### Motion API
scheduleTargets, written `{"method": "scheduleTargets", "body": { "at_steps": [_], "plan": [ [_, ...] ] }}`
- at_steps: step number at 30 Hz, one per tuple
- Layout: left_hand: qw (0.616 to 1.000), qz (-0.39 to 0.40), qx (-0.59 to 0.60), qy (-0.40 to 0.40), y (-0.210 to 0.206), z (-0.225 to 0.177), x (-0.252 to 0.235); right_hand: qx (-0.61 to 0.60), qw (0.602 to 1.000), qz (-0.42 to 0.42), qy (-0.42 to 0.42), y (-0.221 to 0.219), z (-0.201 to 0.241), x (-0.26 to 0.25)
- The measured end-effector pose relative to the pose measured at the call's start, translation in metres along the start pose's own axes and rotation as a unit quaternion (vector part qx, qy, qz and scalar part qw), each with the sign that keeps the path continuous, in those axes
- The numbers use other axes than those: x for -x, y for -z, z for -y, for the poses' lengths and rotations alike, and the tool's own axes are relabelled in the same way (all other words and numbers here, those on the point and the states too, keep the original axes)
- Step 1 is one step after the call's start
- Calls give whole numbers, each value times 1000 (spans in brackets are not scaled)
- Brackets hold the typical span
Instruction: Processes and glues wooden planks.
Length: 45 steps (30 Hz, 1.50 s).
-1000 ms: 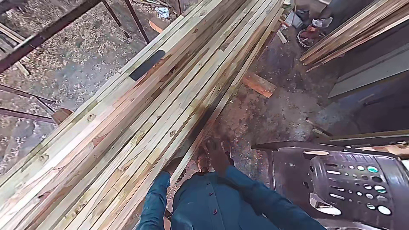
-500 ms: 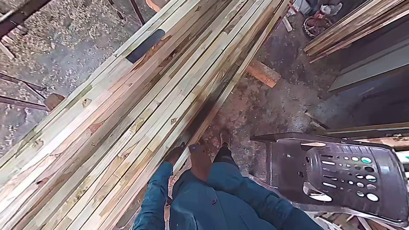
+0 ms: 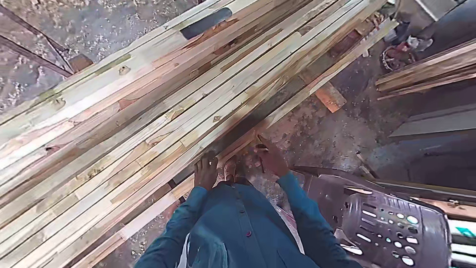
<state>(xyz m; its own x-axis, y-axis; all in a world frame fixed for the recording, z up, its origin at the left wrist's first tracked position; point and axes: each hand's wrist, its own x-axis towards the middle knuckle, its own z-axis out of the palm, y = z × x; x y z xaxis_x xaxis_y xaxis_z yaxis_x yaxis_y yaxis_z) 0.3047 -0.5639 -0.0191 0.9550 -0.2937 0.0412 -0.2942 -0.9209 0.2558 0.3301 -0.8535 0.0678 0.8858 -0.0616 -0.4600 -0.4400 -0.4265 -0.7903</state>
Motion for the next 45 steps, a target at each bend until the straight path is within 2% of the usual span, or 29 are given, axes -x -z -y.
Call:
{"method": "scheduleTargets", "body": {
  "at_steps": [2,4,6,7,9,11,13,15,17,20,23,25,27,28,30,33,36,38,40,41,45],
  "plan": [
    [987,109,55,104,23,5,4,134,990,-45,16,-26,-3,-15],
    [950,234,59,200,41,27,14,227,972,-61,-13,-70,-14,-7],
    [913,326,61,236,48,59,24,300,952,-50,-21,-111,-24,20],
    [910,334,69,237,48,70,29,318,947,-37,-25,-118,-22,34],
    [925,298,38,234,42,71,37,288,956,-59,-26,-98,-7,42],
    [934,250,-5,255,39,56,45,212,971,-105,-46,-56,9,24],
    [943,206,-47,259,36,40,57,227,965,-121,-54,-12,19,-4],
    [949,178,-64,253,32,35,62,246,962,-100,-61,3,25,-22],
    [952,168,-57,250,32,36,60,268,959,-72,-63,-27,35,-15],
    [944,204,-33,258,38,39,55,285,955,13,-84,-126,49,34],
    [936,246,2,252,48,43,46,346,931,112,-44,-218,64,85],
    [943,236,26,232,51,50,49,371,912,173,-23,-241,78,106],
    [958,192,63,203,53,65,60,326,927,186,-17,-229,89,111],
    [961,173,88,197,59,75,70,297,939,171,-13,-215,89,107],
    [954,179,100,219,83,98,100,257,962,91,16,-192,74,94],
    [920,255,54,293,115,151,156,216,975,-31,36,-187,48,80],
    [897,321,-7,305,116,212,200,234,969,-74,16,-228,21,82],
    [902,323,13,286,101,244,219,298,954,-43,7,-267,15,107],
    [909,306,35,280,100,248,226,355,935,12,-13,-281,39,139],
    [915,288,35,281,102,242,227,348,937,5,-22,-272,50,142],
    [940,200,-13,276,91,221,248,262,956,-114,-67,-189,54,83]
  ]
}}
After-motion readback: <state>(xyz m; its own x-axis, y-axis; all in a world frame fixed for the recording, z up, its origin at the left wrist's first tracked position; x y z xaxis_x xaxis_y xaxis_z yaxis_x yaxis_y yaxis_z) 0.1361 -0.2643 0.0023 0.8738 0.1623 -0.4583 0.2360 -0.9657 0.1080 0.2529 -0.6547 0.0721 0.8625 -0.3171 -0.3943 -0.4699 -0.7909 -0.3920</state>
